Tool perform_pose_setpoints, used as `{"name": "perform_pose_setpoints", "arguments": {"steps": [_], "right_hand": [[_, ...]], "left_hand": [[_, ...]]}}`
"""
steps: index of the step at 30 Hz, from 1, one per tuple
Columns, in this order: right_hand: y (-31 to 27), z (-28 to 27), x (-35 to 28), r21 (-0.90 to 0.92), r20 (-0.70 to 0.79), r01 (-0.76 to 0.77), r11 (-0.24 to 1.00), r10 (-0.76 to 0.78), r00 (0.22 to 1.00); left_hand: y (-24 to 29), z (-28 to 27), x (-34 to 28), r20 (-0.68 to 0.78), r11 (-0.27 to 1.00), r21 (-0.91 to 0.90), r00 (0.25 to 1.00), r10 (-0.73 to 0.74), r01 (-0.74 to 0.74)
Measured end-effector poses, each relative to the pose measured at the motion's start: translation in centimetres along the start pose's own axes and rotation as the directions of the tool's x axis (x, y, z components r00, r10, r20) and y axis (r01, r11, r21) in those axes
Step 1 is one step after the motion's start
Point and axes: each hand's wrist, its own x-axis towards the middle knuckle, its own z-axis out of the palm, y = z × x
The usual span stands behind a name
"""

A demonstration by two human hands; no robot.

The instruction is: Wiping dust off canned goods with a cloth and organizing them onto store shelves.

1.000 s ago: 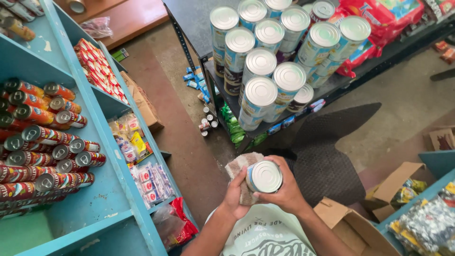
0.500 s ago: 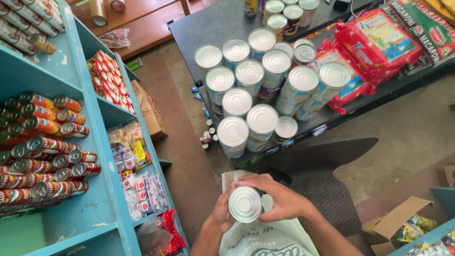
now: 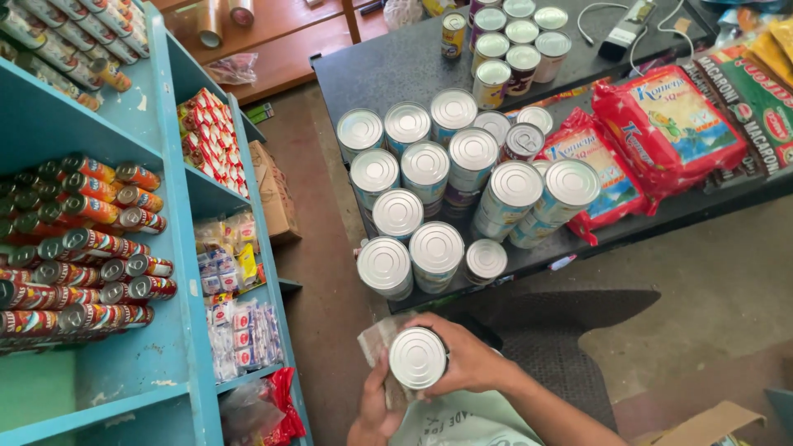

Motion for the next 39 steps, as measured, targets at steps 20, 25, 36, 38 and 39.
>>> {"name": "perform_pose_setpoints", "arguments": {"steps": [20,25,36,38,39], "right_hand": [[-2.2,1.8,0.5,-0.138,0.300,0.011,0.990,0.031,0.953],[3.0,6.1,-0.2,-0.185,0.246,-0.068,0.980,0.114,0.963],[7.9,9.0,1.7,-0.264,0.459,0.070,0.962,0.061,0.887],[7.5,10.1,1.6,-0.270,0.477,0.086,0.959,0.055,0.877],[7.3,10.7,1.5,-0.267,0.493,0.093,0.959,0.053,0.869]], "left_hand": [[-7.5,-10.6,0.7,-0.204,0.974,-0.153,0.969,0.137,-0.170],[-4.3,-4.1,-3.6,-0.258,0.944,-0.248,0.955,0.150,-0.215],[-5.7,-3.5,-9.5,-0.413,0.832,-0.197,0.813,0.409,-0.519],[-6.5,-4.0,-10.0,-0.473,0.833,-0.244,0.811,0.344,-0.496],[-6.6,-4.1,-10.2,-0.482,0.824,-0.249,0.803,0.351,-0.510]]}}
